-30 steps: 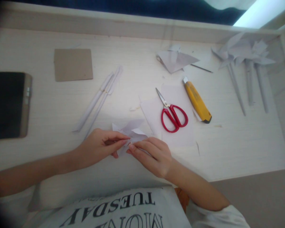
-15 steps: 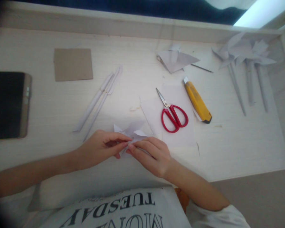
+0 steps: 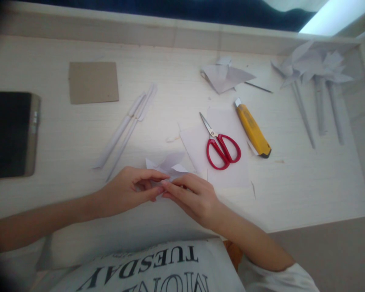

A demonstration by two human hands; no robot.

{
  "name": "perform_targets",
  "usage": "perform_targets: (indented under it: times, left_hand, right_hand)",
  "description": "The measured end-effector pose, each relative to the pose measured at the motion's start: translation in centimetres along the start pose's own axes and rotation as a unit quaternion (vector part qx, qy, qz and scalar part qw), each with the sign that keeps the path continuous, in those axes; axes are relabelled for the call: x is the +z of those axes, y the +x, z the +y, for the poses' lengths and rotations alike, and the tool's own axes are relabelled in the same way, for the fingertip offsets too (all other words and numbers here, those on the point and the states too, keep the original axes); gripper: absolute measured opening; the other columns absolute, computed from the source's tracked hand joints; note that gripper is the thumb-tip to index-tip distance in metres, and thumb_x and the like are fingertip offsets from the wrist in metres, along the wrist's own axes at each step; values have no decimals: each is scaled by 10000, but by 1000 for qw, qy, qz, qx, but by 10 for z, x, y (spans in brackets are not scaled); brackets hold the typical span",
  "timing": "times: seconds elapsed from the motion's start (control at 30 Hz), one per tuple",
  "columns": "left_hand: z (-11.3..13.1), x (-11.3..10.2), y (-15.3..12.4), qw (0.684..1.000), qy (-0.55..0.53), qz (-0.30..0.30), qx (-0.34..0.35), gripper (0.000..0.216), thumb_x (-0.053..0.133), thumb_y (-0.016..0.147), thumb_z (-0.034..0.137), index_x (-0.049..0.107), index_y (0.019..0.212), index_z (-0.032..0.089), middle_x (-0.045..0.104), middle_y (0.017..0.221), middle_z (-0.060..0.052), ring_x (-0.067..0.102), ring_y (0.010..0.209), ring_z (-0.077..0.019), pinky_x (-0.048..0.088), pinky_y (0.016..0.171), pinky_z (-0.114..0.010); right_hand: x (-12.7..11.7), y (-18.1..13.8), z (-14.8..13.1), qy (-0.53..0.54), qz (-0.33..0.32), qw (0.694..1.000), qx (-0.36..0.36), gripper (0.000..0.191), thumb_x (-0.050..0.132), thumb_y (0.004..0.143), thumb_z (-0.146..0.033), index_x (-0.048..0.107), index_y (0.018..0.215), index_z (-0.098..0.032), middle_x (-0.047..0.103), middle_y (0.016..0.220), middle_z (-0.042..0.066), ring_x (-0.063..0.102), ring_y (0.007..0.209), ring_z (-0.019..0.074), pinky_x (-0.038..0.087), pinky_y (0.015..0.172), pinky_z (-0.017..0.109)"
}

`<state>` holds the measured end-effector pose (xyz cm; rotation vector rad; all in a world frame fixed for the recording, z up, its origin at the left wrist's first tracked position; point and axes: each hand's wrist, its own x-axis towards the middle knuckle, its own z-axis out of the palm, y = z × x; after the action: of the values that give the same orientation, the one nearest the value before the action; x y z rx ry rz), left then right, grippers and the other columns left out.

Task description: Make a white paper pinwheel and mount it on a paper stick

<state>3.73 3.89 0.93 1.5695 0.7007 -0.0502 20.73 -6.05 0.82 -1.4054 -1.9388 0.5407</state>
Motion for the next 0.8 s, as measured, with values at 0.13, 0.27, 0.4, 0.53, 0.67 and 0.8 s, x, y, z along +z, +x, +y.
perform_targets:
  times: [0.13,0.27,0.4,0.53,0.67,0.8]
  left_hand:
    - [1,-1,0,1000,7,6,-1,284,528,770,311,581,1011,169,641,623,-6,590,534,-112,449,481,-181]
    - [3,-3,1,1000,11,5,-3,274,530,769,306,581,1005,175,634,619,2,586,532,-107,447,485,-179]
    - [4,-3,0,1000,3,4,-3,268,531,769,291,585,999,164,629,620,5,582,533,-101,447,491,-176]
    - [4,-2,0,1000,-21,8,11,247,517,786,273,590,1001,175,633,667,2,590,560,-95,464,533,-180]
    - [3,-2,1,999,-31,19,30,197,518,790,239,606,957,182,638,759,1,588,573,-77,464,547,-166]
    - [2,-1,2,999,-32,24,36,176,509,800,238,618,926,182,641,779,2,586,560,-66,460,547,-158]
  right_hand:
    - [-2,0,0,43,-30,998,24,351,538,782,-129,512,1129,-177,596,898,67,546,797,132,492,633,257]
    - [-3,2,0,80,-40,995,48,338,534,784,-126,518,1115,-193,585,902,59,548,796,127,493,638,252]
    - [-5,3,0,69,-6,993,92,337,604,739,-219,533,1068,-205,576,863,47,553,760,138,498,626,259]
    - [-6,4,-1,57,-10,991,118,374,627,716,-275,519,1066,-200,568,895,56,553,806,159,500,661,282]
    - [-6,5,-1,70,-23,992,107,351,613,731,-252,516,1065,-200,582,934,67,552,849,164,498,693,291]
    - [-5,4,-1,71,-10,993,99,339,629,719,-228,537,1042,-181,592,935,73,558,847,154,499,694,277]
